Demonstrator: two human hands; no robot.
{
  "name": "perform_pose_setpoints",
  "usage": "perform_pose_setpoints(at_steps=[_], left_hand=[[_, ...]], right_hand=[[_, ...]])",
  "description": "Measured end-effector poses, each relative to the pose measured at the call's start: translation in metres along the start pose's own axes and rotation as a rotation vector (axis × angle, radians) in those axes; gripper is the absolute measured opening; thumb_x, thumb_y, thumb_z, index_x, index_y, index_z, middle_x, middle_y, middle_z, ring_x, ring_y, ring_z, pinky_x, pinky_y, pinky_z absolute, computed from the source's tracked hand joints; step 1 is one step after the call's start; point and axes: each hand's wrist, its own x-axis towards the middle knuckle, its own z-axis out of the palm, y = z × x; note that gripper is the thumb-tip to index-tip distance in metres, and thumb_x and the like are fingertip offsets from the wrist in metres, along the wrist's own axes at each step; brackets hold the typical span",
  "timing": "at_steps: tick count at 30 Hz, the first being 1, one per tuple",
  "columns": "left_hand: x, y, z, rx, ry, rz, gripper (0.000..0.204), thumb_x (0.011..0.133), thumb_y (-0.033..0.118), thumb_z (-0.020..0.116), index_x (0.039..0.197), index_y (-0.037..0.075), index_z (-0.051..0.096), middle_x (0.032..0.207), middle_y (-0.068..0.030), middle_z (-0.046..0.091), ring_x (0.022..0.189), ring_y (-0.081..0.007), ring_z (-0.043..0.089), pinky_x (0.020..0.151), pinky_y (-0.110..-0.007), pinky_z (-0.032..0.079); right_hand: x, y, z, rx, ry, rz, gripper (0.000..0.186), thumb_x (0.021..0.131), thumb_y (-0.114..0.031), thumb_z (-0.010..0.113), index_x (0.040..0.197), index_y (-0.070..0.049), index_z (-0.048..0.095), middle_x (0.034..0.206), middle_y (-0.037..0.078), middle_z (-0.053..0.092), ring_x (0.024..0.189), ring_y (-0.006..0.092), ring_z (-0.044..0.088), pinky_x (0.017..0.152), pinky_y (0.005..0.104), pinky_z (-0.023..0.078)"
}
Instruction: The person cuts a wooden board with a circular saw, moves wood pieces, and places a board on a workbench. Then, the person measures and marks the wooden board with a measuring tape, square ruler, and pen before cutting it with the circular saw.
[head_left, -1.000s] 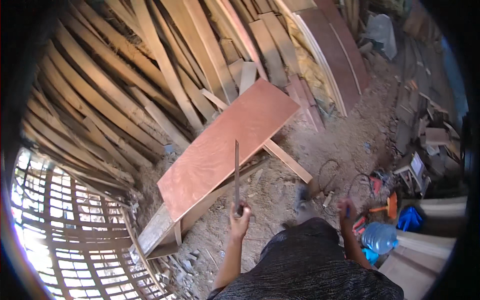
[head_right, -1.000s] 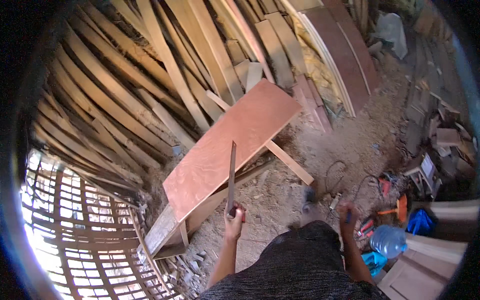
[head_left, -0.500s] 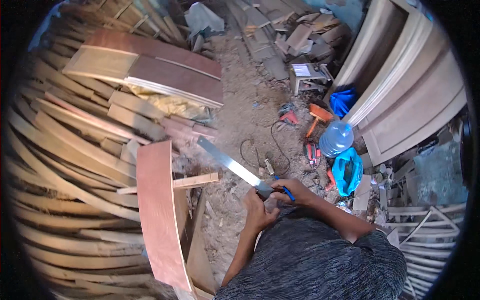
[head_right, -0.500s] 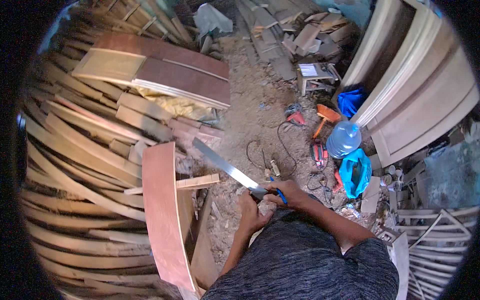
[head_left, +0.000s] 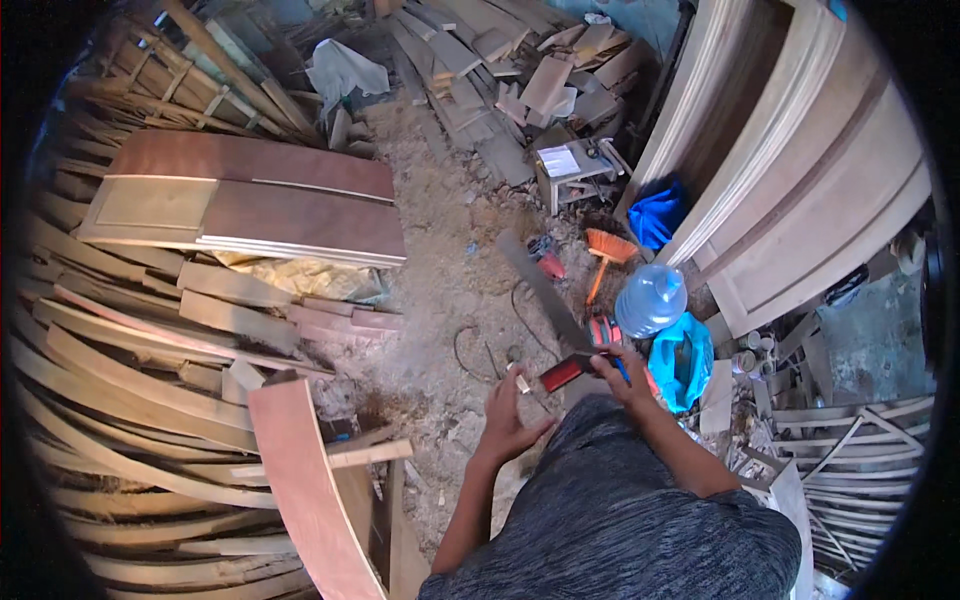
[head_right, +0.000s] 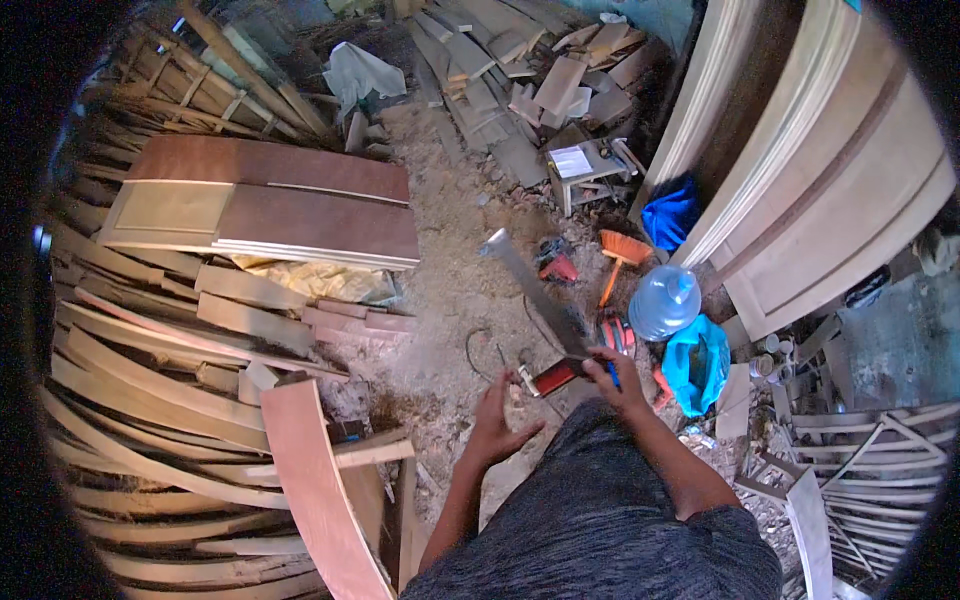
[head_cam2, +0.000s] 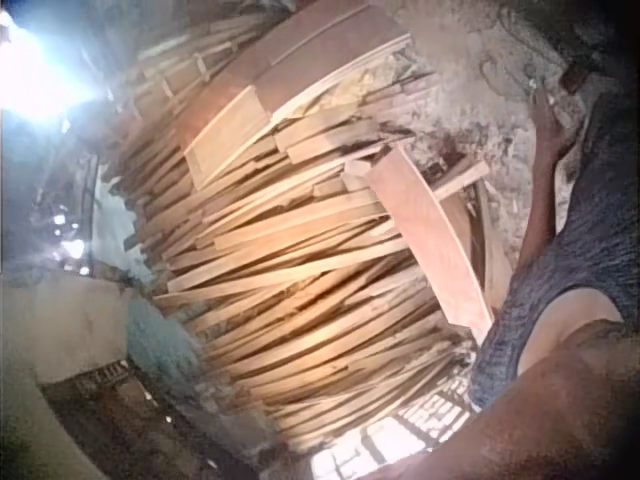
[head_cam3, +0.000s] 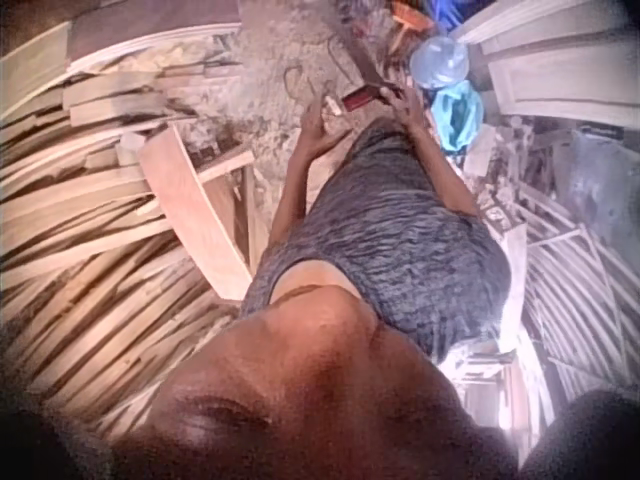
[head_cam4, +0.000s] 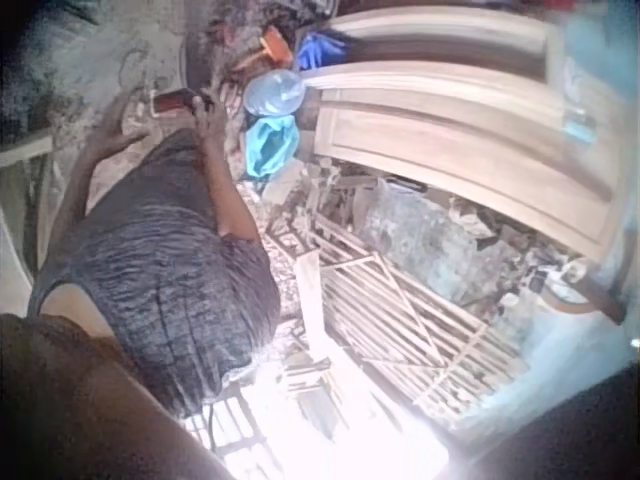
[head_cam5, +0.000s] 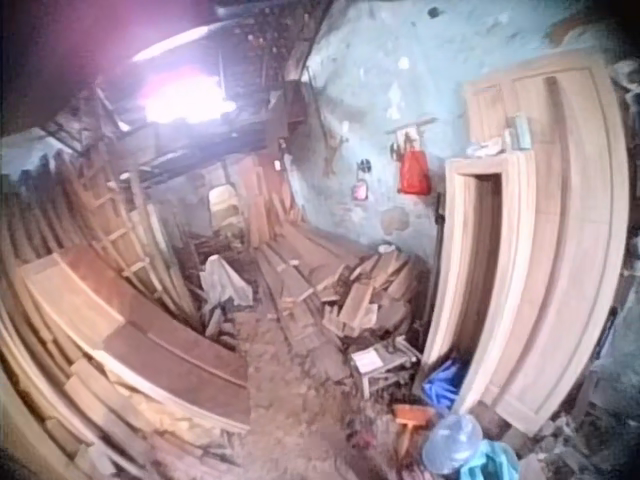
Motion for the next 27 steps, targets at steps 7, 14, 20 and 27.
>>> perform_pose_setpoints(at_steps=[7,14,20,27], left_hand=[[0.105,-0.179,0.02,-0.094,0.087,-0.52,0.105,0.079,0.035,0.089,0.157,-0.005,0.031,0.151,-0.026,0.049,0.141,-0.038,0.047,0.117,-0.045,0.037],[0.129,-0.298,0.109,-0.595,0.157,-1.301,0.073,0.096,0.025,0.07,0.154,-0.004,0.036,0.14,-0.022,0.057,0.126,-0.0283,0.057,0.109,-0.038,0.045],[0.175,-0.325,0.11,-0.587,-0.047,-1.283,0.061,0.109,0.032,0.049,0.158,-0.001,0.031,0.145,-0.0222,0.053,0.135,-0.0297,0.053,0.115,-0.04,0.043],[0.31,-0.35,0.1,-0.487,-0.095,-1.306,0.048,0.108,0.029,0.055,0.146,0.0,0.051,0.148,-0.0169,0.055,0.135,-0.0256,0.054,0.114,-0.038,0.043]], right_hand=[[0.387,0.141,-0.106,-0.283,0.484,-0.052,0.035,0.1,-0.03,0.066,0.123,-0.004,0.07,0.1,0.016,0.072,0.103,0.0304,0.067,0.093,0.0427,0.05],[0.825,0.38,-0.182,-0.526,0.784,0.025,0.033,0.096,-0.022,0.065,0.125,-0.006,0.069,0.112,0.018,0.074,0.096,0.0319,0.072,0.083,0.0415,0.057],[0.986,0.518,-0.15,-0.127,0.79,0.39,0.035,0.095,-0.016,0.063,0.128,-0.01,0.072,0.115,0.01,0.074,0.088,0.018,0.072,0.061,0.0324,0.059],[1.004,0.585,-0.153,-0.118,0.786,0.324,0.037,0.095,-0.008,0.065,0.133,-0.009,0.067,0.119,0.014,0.068,0.098,0.0186,0.07,0.07,0.0366,0.064]])
